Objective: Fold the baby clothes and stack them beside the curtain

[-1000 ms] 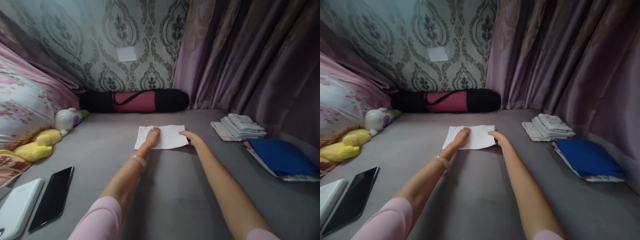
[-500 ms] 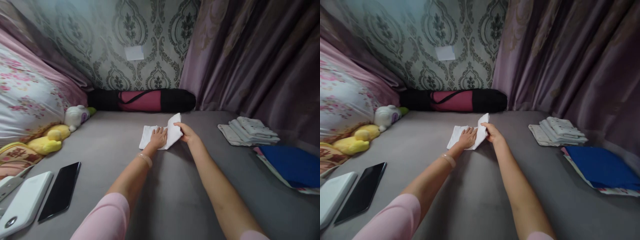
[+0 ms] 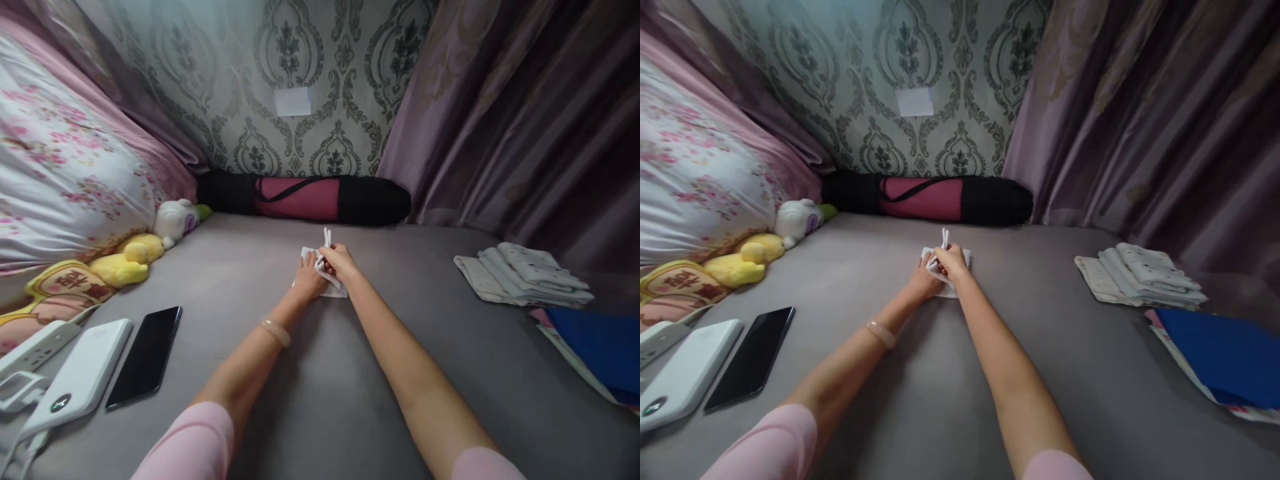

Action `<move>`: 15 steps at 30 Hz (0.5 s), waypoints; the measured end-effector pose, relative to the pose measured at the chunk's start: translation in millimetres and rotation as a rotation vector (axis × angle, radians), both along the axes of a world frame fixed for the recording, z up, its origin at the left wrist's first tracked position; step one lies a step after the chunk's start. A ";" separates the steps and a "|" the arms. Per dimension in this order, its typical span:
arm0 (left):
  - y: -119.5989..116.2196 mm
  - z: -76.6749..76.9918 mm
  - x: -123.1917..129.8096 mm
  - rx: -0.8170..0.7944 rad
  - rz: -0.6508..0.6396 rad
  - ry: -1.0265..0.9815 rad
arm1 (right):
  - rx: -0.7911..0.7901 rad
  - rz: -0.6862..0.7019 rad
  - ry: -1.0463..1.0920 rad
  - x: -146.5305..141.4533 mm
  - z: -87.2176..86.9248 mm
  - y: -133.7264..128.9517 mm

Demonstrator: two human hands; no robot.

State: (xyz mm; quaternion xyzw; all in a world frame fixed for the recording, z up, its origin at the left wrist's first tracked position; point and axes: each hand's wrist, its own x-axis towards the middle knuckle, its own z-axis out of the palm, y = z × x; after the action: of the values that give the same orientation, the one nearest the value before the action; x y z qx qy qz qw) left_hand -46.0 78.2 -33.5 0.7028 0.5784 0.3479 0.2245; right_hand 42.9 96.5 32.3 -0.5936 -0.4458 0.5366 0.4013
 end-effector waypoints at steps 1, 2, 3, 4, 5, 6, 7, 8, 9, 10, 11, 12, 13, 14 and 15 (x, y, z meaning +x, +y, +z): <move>-4.5 0.3 -12.6 0.017 -0.011 0.111 | 0.003 0.007 -0.029 -1.7 -2.5 1.0; -8.1 -0.4 -24.5 0.038 -0.026 0.232 | 0.005 0.015 -0.055 -4.1 -5.6 1.8; -10.4 -1.8 -35.1 0.050 -0.037 0.301 | 0.004 0.023 -0.071 -7.2 -9.2 2.3; -11.6 -3.9 -44.0 0.049 -0.040 0.301 | 0.004 0.033 -0.093 -10.9 -12.9 2.6; -11.8 -6.4 -51.1 0.045 -0.032 0.257 | 0.007 0.044 -0.129 -14.9 -16.5 2.5; -11.1 -9.0 -56.4 0.042 -0.003 0.181 | 0.016 0.057 -0.186 -19.0 -19.5 2.1; -9.8 -11.4 -60.1 0.038 0.044 0.095 | 0.028 0.069 -0.260 -23.0 -21.8 1.5; -8.3 -13.3 -62.4 0.035 0.100 0.015 | 0.042 0.082 -0.349 -26.6 -23.3 0.8; -6.7 -14.6 -63.8 0.035 0.157 -0.048 | 0.054 0.096 -0.442 -29.8 -23.9 -0.1; -5.3 -15.3 -64.6 0.038 0.206 -0.088 | 0.062 0.113 -0.525 -32.5 -23.9 -1.0; -4.3 -15.4 -65.0 0.042 0.250 -0.112 | 0.064 0.130 -0.589 -34.8 -23.5 -1.8; -3.8 -15.1 -65.2 0.040 0.286 -0.128 | 0.061 0.149 -0.640 -36.6 -23.0 -2.4; -3.6 -14.6 -65.3 0.034 0.313 -0.143 | 0.058 0.165 -0.680 -38.2 -22.7 -2.8; -3.9 -13.9 -65.4 0.027 0.338 -0.164 | 0.058 0.174 -0.706 -39.5 -23.0 -2.9; -4.4 -13.4 -65.5 0.019 0.356 -0.183 | 0.063 0.185 -0.711 -40.6 -23.8 -2.6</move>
State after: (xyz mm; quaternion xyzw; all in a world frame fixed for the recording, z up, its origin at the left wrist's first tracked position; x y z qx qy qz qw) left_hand -111.5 73.8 -46.9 0.5569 0.6676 0.4499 0.2042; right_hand 2.3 93.9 8.5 -0.6875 -0.6254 0.3167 0.1893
